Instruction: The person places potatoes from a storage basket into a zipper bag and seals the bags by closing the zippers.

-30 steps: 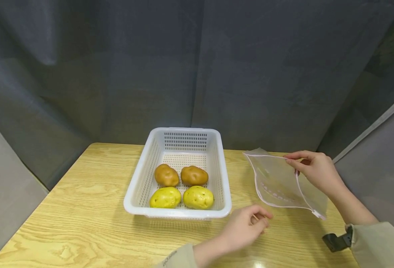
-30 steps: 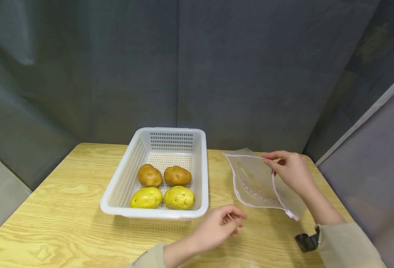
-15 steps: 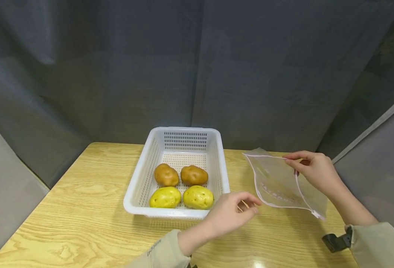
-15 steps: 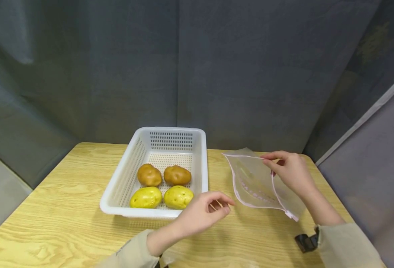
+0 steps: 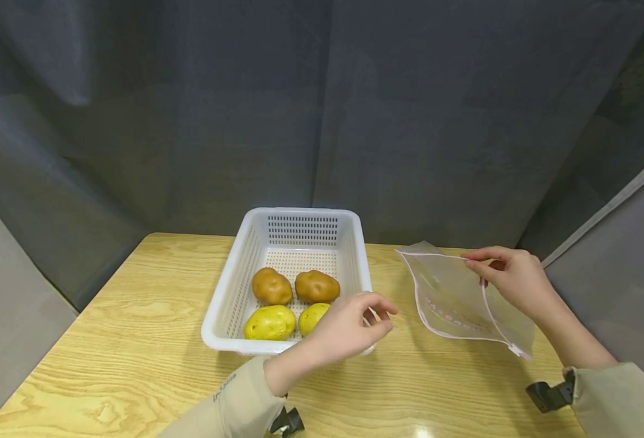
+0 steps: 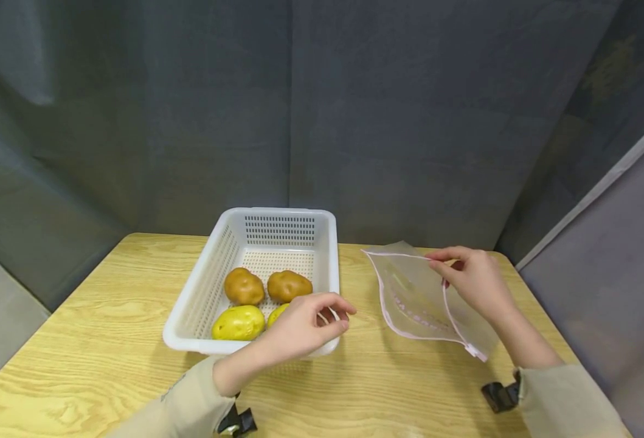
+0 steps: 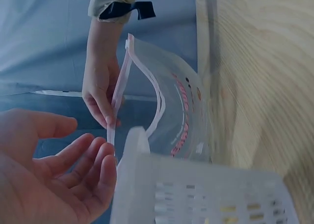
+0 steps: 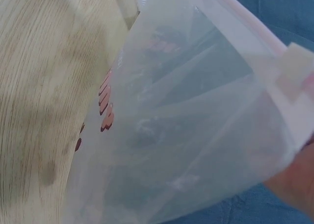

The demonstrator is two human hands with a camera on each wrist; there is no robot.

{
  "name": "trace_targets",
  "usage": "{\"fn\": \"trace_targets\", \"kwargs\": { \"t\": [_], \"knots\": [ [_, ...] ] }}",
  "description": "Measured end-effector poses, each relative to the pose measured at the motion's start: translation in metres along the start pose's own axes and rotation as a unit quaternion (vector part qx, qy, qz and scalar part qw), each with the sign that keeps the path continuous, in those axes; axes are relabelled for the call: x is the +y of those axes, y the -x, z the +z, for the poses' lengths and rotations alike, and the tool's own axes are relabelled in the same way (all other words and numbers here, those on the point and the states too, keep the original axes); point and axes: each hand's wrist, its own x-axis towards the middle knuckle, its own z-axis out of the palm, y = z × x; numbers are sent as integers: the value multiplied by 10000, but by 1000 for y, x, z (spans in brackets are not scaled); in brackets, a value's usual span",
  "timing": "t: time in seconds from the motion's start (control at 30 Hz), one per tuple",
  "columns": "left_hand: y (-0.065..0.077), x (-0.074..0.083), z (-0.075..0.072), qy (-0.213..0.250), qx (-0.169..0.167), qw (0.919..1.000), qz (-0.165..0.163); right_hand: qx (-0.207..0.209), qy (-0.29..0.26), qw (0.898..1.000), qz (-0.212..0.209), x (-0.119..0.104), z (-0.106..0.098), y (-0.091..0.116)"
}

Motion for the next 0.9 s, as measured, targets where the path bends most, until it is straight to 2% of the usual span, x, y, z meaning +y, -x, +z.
{"fn": "trace_targets", "kwargs": {
  "t": [0.2, 0.47, 0.77, 0.9],
  "knots": [
    [1, -4, -12, -346, -160, 9992, -88, 27, -26, 9999, -168, 0, 0, 1],
    [0, -10, -28, -842, -438, 9949, -333, -15, -65, 10000, -71, -1, -1, 2],
    [-3, -23, -41, -1605, -617, 9843, -396, -42, -10, 10000, 6, -2, 1, 0],
    [-3, -29, -46, -1751, -726, 9806, -492, 41, 61, 9997, -251, -1, 3, 0]
  ]
}}
